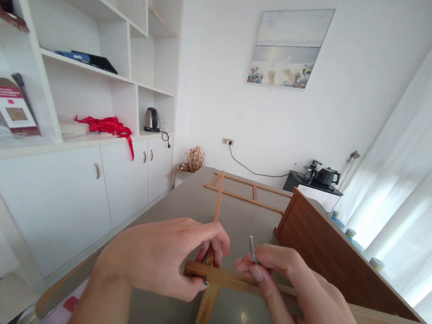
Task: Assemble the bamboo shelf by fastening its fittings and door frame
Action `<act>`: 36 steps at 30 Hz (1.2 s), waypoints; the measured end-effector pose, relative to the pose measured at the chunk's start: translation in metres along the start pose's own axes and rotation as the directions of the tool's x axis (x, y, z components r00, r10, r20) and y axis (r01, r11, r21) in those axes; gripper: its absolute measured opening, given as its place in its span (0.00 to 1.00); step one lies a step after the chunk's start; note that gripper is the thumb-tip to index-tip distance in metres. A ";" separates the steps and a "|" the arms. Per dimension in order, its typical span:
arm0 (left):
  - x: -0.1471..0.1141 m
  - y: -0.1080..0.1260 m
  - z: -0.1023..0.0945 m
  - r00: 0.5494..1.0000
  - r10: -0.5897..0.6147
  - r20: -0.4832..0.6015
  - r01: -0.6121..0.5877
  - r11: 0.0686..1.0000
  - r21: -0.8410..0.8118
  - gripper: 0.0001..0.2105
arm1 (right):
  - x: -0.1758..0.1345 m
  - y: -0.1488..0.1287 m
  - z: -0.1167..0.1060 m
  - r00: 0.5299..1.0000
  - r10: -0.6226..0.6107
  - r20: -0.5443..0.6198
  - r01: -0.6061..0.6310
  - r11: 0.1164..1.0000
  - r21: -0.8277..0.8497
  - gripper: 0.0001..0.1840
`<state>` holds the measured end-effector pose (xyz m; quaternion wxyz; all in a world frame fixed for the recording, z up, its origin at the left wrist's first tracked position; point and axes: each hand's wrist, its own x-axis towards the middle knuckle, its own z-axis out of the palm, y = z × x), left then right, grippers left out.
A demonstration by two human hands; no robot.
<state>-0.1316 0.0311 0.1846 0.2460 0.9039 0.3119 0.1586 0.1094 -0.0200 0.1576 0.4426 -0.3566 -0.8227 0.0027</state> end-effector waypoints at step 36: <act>0.006 -0.024 0.127 0.525 0.063 -0.849 -0.394 0.902 -0.177 0.20 | 0.102 0.030 0.061 0.833 0.140 0.536 -0.069 0.986 -0.150 0.04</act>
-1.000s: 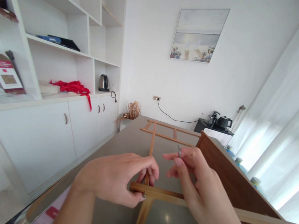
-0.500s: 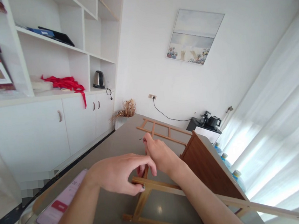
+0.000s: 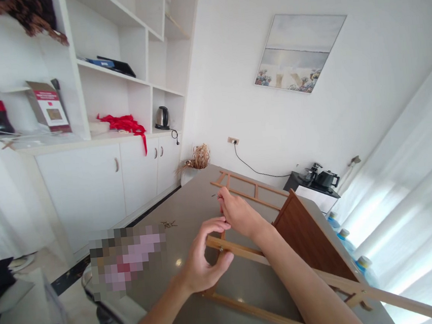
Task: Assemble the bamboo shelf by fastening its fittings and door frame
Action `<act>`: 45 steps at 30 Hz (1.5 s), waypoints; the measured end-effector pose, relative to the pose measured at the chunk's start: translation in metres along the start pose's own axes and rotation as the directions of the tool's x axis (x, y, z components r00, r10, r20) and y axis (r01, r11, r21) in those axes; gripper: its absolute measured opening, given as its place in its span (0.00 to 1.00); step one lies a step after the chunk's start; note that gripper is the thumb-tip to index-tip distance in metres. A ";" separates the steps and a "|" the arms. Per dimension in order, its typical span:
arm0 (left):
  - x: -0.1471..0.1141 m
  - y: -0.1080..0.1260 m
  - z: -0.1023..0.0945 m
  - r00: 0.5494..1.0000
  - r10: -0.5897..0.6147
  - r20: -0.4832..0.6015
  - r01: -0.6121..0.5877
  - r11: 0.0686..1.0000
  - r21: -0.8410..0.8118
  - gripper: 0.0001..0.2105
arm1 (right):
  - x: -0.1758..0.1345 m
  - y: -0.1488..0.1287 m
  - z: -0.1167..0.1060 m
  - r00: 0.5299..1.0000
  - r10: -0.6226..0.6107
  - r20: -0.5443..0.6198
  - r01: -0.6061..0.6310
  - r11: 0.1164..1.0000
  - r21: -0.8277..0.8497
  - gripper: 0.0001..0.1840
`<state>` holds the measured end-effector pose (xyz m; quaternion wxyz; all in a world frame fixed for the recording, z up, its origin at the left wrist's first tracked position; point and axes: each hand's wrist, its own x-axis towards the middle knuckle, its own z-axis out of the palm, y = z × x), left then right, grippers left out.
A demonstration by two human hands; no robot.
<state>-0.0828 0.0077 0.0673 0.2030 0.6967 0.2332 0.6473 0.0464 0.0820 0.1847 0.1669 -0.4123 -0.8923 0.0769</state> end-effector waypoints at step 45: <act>-0.012 -0.044 0.036 0.930 0.163 -0.329 -0.226 0.961 -0.161 0.15 | -0.003 0.007 0.001 1.000 -0.007 0.003 0.007 0.999 0.046 0.08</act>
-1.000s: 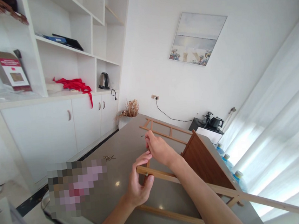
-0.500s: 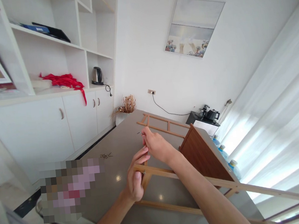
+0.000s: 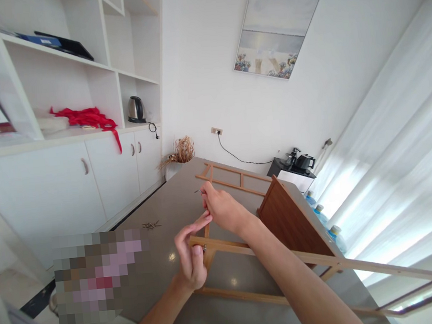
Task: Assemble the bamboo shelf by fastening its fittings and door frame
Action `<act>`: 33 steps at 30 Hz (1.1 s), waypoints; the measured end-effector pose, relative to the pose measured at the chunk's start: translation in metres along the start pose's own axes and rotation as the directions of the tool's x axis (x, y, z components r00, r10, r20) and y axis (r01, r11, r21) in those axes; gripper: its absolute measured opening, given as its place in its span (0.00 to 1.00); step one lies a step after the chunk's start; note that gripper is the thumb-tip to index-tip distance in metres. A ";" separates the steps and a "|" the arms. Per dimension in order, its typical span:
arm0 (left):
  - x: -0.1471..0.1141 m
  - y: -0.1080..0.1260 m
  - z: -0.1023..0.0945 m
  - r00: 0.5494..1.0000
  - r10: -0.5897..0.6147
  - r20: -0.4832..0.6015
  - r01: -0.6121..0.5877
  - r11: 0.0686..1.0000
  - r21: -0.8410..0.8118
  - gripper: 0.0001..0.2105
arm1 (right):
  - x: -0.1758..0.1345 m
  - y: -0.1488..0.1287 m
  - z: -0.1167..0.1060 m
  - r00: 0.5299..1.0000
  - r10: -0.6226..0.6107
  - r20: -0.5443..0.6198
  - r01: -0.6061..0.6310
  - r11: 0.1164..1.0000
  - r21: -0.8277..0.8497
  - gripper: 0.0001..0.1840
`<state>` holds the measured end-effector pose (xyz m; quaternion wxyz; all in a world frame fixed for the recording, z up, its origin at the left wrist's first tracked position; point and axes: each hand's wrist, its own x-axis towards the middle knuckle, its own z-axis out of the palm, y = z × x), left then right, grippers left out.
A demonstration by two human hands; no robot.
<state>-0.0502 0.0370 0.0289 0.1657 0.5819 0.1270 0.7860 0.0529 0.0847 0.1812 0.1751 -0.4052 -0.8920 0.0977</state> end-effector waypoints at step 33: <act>-0.001 -0.003 0.000 0.982 0.181 0.053 -0.187 0.967 0.172 0.11 | -0.116 -0.029 0.019 0.777 -0.338 -0.530 0.373 0.927 -0.045 0.09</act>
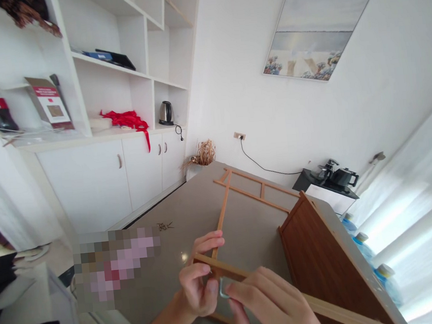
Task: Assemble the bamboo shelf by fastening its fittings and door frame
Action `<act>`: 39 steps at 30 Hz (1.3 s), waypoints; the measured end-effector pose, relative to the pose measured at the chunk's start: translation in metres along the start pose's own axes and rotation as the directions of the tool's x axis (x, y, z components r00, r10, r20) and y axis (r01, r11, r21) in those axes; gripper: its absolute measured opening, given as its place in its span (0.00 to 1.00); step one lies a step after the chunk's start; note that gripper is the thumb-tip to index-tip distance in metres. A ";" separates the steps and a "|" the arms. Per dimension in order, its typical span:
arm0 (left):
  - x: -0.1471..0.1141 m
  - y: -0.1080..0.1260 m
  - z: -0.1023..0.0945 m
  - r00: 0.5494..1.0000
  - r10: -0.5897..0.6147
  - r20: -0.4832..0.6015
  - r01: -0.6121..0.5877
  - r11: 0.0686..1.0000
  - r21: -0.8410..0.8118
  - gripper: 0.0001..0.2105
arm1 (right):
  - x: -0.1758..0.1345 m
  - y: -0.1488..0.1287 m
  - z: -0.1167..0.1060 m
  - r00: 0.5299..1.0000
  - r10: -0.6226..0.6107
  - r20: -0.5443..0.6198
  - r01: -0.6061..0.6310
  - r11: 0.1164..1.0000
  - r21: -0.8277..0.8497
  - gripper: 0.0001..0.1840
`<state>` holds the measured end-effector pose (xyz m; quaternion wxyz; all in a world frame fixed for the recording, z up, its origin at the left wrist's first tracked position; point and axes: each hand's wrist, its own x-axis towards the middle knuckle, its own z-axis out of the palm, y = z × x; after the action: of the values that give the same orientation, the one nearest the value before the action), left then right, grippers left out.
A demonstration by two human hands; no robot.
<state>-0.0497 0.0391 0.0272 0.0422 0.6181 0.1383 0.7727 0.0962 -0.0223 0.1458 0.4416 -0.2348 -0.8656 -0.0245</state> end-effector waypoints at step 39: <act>0.004 0.004 0.001 1.000 0.006 0.022 -0.006 1.000 -0.026 0.07 | -0.001 -0.002 0.002 0.986 0.002 0.167 0.020 0.991 -0.130 0.08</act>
<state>-0.0497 0.0360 0.0326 0.0495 0.6265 0.1260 0.7676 0.0940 -0.0242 0.1437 0.3509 -0.2607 -0.8971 -0.0637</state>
